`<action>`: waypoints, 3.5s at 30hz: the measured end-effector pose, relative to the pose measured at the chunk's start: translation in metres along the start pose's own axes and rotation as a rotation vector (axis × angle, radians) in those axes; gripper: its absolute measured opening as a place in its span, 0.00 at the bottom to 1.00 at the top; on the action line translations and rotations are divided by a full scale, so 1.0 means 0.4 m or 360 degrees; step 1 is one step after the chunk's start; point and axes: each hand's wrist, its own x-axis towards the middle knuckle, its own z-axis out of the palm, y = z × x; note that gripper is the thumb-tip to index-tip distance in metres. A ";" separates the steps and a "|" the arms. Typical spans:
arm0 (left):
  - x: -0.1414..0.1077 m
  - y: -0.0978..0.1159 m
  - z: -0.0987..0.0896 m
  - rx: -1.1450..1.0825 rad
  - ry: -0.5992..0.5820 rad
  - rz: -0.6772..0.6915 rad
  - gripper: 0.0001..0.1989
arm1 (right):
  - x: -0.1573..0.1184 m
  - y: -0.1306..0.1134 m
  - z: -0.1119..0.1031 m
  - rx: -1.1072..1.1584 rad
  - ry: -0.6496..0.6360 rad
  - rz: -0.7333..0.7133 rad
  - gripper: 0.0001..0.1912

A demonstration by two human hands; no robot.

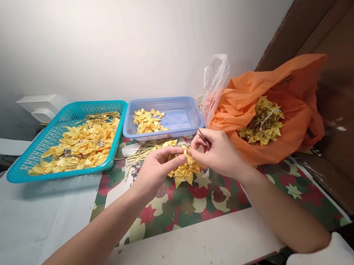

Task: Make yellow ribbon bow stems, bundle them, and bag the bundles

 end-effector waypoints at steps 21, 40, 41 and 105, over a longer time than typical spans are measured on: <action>-0.010 -0.007 0.016 0.0120 -0.0075 -0.0021 0.16 | -0.017 0.015 0.013 -0.0337 -0.0270 -0.0150 0.12; -0.119 0.220 0.030 0.2543 -0.0724 0.0645 0.31 | -0.209 0.239 -0.022 -0.1034 0.0045 0.0161 0.04; -0.129 0.232 0.030 0.2618 -0.0707 0.0678 0.31 | -0.210 0.241 -0.020 -0.1046 0.0064 0.0154 0.05; -0.075 0.013 -0.004 0.2093 -0.0437 0.1039 0.44 | -0.160 0.121 0.080 0.0106 -0.0065 -0.0490 0.05</action>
